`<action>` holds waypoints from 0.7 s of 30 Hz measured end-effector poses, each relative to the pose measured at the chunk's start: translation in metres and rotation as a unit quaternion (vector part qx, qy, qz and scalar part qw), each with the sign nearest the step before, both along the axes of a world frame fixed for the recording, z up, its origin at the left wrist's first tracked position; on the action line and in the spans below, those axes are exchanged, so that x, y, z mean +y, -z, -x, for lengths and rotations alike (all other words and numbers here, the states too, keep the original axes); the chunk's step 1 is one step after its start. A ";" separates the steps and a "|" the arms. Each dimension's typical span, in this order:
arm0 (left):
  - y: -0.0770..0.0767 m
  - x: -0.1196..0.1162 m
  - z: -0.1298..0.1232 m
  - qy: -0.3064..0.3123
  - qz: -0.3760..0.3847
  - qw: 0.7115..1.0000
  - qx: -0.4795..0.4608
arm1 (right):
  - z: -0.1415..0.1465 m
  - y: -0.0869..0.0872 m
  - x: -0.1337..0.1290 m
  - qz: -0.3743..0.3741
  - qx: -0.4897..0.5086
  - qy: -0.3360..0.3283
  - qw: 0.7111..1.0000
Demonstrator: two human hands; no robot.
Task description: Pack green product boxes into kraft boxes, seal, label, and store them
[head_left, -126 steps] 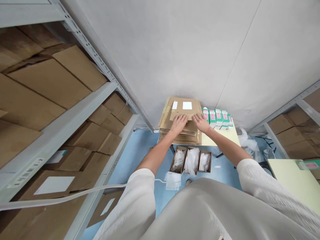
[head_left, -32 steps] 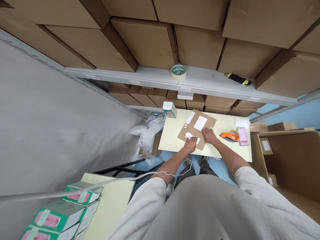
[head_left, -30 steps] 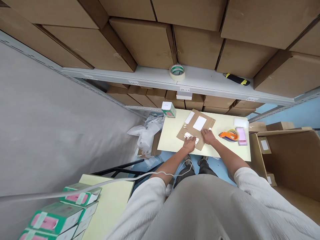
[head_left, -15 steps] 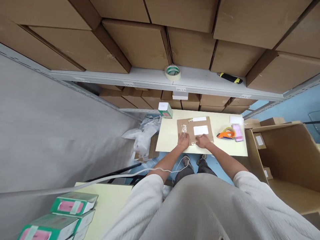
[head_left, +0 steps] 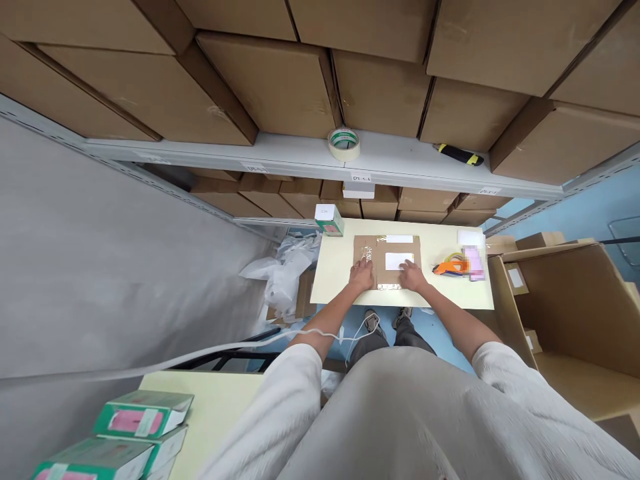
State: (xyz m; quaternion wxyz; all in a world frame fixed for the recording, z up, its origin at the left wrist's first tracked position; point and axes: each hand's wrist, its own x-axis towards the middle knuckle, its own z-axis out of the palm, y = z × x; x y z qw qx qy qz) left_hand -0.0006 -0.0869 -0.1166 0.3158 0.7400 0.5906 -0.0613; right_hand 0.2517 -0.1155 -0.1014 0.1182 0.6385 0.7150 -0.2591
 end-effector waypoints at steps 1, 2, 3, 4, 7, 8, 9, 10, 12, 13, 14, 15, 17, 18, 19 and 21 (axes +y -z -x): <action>0.001 0.004 0.002 -0.022 0.003 1.000 -0.001 | -0.004 0.001 0.009 0.000 -0.010 0.027 1.000; 0.002 0.009 0.004 -0.042 0.007 0.999 0.001 | -0.007 0.003 0.017 0.002 -0.015 0.055 0.998; 0.004 0.013 0.006 -0.059 0.013 0.998 0.002 | -0.010 0.005 0.025 0.006 -0.013 0.080 0.997; 0.005 0.016 0.008 -0.071 0.018 0.997 0.002 | -0.012 0.007 0.033 0.014 -0.010 0.106 0.994; 0.012 0.024 0.014 -0.089 0.033 0.995 -0.002 | -0.016 0.013 0.048 0.059 0.005 0.173 0.983; 0.014 0.025 0.016 -0.092 0.036 0.995 -0.004 | -0.016 0.015 0.051 0.070 0.009 0.187 0.980; 0.015 0.026 0.017 -0.096 0.040 0.995 -0.005 | -0.015 0.017 0.052 0.075 0.010 0.196 0.978; 0.017 0.027 0.019 -0.100 0.043 0.994 -0.006 | -0.014 0.019 0.053 0.073 0.010 0.201 0.977; 0.019 0.029 0.021 -0.106 0.050 0.993 -0.010 | -0.012 0.023 0.054 0.062 0.003 0.208 0.976; 0.019 0.029 0.021 -0.110 0.052 0.992 -0.010 | -0.012 0.024 0.054 0.056 0.000 0.211 0.976; 0.020 0.030 0.022 -0.114 0.055 0.992 -0.008 | -0.011 0.026 0.055 0.050 -0.003 0.215 0.975; 0.020 0.031 0.023 -0.118 0.056 0.991 -0.005 | -0.012 0.027 0.056 0.047 -0.004 0.218 0.975; 0.020 0.033 0.024 -0.130 0.057 0.990 0.007 | -0.014 0.028 0.057 0.050 -0.003 0.231 0.972; 0.020 0.034 0.024 -0.138 0.058 0.989 0.012 | -0.015 0.028 0.059 0.053 0.001 0.241 0.969; 0.020 0.035 0.025 -0.146 0.059 0.987 0.016 | -0.016 0.027 0.060 0.057 0.006 0.253 0.966; 0.020 0.037 0.026 -0.160 0.060 0.985 0.014 | -0.018 0.026 0.061 0.057 0.021 0.270 0.961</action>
